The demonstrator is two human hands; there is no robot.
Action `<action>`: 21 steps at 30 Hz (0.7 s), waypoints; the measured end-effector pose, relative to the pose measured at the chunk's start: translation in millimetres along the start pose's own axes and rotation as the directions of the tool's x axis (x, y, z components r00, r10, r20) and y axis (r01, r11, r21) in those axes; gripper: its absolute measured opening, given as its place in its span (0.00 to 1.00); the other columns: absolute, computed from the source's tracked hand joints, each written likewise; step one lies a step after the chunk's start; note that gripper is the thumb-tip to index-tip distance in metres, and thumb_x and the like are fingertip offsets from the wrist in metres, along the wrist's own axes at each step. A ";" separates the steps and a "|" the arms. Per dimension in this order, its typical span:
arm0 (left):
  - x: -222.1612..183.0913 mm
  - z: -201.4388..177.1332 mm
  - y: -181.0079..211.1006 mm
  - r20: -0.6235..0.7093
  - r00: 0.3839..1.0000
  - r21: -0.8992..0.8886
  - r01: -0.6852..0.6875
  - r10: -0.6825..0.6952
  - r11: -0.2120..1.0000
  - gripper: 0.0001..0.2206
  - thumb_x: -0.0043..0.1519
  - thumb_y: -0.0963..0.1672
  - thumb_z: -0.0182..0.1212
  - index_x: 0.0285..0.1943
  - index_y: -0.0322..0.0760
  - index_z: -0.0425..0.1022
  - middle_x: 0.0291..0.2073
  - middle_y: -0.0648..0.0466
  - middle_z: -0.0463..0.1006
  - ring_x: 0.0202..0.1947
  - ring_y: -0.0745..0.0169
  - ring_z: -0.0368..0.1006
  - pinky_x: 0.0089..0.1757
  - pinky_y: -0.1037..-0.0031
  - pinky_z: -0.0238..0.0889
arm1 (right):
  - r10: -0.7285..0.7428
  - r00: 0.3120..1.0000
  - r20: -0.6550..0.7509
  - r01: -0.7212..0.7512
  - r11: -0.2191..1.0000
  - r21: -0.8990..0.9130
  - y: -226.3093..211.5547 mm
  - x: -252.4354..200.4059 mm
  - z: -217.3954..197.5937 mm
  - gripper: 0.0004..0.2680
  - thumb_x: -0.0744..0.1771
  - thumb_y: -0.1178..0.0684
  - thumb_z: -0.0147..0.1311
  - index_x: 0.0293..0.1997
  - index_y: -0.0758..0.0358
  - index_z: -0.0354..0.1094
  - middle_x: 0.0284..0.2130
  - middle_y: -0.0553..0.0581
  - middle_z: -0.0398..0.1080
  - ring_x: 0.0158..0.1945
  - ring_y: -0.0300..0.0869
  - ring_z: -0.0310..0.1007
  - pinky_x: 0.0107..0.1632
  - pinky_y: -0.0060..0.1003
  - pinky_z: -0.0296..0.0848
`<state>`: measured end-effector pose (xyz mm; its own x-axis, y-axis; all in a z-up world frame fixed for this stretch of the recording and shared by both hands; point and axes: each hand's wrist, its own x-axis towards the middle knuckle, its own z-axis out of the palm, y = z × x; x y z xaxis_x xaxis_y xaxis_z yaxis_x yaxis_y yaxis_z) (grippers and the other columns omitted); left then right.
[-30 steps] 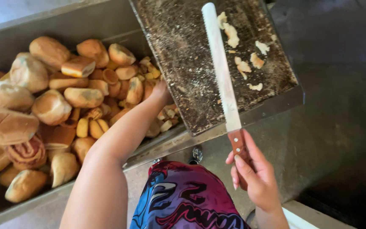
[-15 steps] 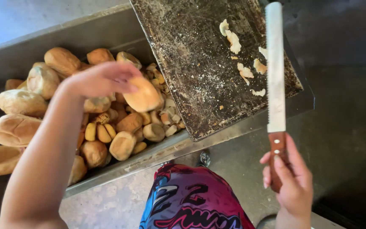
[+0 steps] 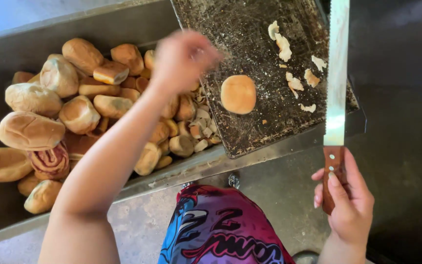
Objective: The person picks up bread rolls from a bin, places them on a board, and cuts them into pieces with a knife.
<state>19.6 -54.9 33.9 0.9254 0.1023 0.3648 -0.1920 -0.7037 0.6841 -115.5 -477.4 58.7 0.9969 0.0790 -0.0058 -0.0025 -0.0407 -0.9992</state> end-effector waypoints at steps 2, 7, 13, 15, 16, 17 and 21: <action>-1.7 -8.2 -39.8 -0.383 0.906 -0.214 0.103 -0.181 0.971 0.03 0.61 0.39 0.62 0.38 0.33 0.79 0.36 0.49 0.80 0.37 0.58 0.77 0.43 0.68 0.73 | -0.006 1.000 -0.021 0.007 1.000 0.026 4.5 -2.5 -4.5 0.23 0.71 0.61 0.46 0.79 0.66 0.53 0.44 0.66 0.71 0.28 0.39 0.67 0.30 0.33 0.68; -33.2 15.8 -96.7 0.125 0.895 0.514 0.311 -0.429 0.799 0.20 0.57 0.51 0.65 0.53 0.38 0.77 0.50 0.42 0.77 0.50 0.43 0.74 0.48 0.56 0.69 | 0.023 0.993 -0.115 -0.023 1.000 0.000 6.2 -9.2 -8.2 0.23 0.71 0.61 0.46 0.80 0.66 0.53 0.44 0.66 0.70 0.29 0.39 0.66 0.30 0.32 0.66; -69.7 82.3 -75.7 0.629 0.556 0.762 -0.303 -0.543 0.573 0.36 0.59 0.65 0.51 0.72 0.52 0.63 0.73 0.48 0.58 0.73 0.31 0.50 0.41 0.38 0.74 | -0.049 0.997 -0.058 0.054 0.995 0.083 3.7 -11.7 5.0 0.23 0.71 0.61 0.46 0.79 0.67 0.53 0.43 0.67 0.71 0.29 0.39 0.67 0.31 0.32 0.68; -71.6 91.8 -86.3 0.495 0.649 0.829 -0.152 -0.578 0.539 0.39 0.56 0.65 0.54 0.72 0.46 0.60 0.72 0.39 0.53 0.58 0.29 0.65 0.38 0.43 0.73 | -0.060 0.997 -0.046 0.064 0.995 0.079 5.3 -11.8 8.6 0.22 0.71 0.60 0.46 0.78 0.67 0.53 0.43 0.66 0.71 0.29 0.39 0.68 0.31 0.31 0.68; -73.0 93.7 -92.7 0.419 0.686 0.852 -0.072 -0.595 0.518 0.42 0.55 0.65 0.56 0.72 0.44 0.59 0.72 0.35 0.50 0.51 0.28 0.72 0.37 0.45 0.72 | -0.052 0.997 -0.051 0.056 0.996 0.070 6.0 -12.6 10.4 0.22 0.71 0.60 0.46 0.78 0.67 0.53 0.43 0.66 0.72 0.29 0.39 0.68 0.31 0.31 0.68; -75.6 94.3 -97.5 0.401 0.694 0.846 -0.030 -0.599 0.532 0.39 0.55 0.63 0.57 0.72 0.44 0.62 0.70 0.37 0.55 0.52 0.31 0.73 0.38 0.47 0.73 | -0.047 0.997 -0.055 0.051 0.997 0.060 6.3 -12.2 11.3 0.22 0.71 0.60 0.46 0.78 0.67 0.53 0.43 0.66 0.72 0.29 0.39 0.68 0.31 0.31 0.68; -69.2 74.7 -96.9 0.414 0.704 0.788 0.039 -0.577 0.614 0.43 0.49 0.64 0.62 0.69 0.42 0.66 0.64 0.42 0.68 0.53 0.44 0.76 0.44 0.57 0.73 | -0.038 0.996 -0.085 0.042 0.998 0.038 7.4 -8.4 6.6 0.22 0.71 0.61 0.47 0.78 0.68 0.54 0.43 0.66 0.71 0.30 0.39 0.67 0.31 0.32 0.67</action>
<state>-1.4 -46.4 -104.8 0.8975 0.1866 -0.3995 0.1760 -0.9824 -0.0634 -124.4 -471.8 51.1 0.9993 -0.0046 0.0360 0.0360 0.0002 -0.9994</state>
